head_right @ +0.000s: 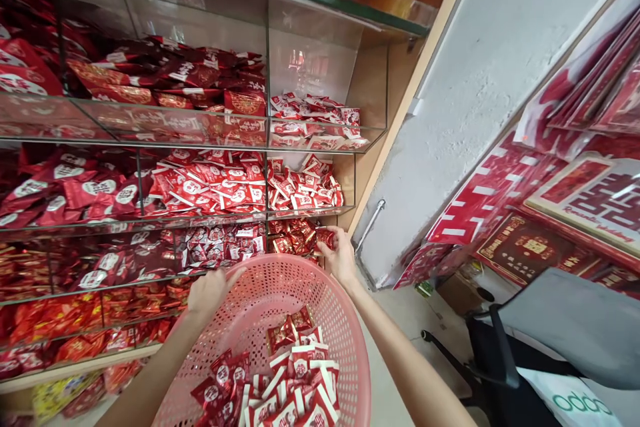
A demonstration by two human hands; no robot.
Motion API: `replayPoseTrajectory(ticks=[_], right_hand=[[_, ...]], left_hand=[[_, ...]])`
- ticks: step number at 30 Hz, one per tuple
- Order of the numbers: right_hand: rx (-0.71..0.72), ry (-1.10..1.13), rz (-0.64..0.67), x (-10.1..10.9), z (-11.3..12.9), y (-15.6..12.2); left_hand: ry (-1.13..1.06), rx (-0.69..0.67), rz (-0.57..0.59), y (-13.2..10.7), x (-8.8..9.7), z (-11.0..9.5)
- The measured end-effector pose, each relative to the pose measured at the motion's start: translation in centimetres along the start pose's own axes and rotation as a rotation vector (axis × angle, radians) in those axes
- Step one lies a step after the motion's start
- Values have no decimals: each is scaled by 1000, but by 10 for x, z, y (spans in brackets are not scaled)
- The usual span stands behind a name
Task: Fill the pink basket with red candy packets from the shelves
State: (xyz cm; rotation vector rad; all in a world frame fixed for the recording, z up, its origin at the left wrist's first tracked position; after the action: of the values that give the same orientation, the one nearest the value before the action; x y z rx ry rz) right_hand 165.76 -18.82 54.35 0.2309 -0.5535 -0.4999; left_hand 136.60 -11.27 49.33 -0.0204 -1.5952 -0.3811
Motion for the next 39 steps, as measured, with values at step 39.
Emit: replayPoseTrajectory(ticks=[39], right_hand=[[-109, -498, 202, -79, -37, 48]], left_hand=[[-17, 3, 26, -2, 2, 3]])
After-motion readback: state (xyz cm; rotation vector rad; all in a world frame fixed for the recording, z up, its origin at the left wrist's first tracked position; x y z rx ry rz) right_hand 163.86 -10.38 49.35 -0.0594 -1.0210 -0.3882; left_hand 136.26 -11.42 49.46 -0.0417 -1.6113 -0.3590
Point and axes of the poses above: each hand's wrist, its own y-axis towards the middle knuckle, its own x-axis out of the back of the hand, z = x × y, the point moved 1 cm from there along y, towards the middle knuckle
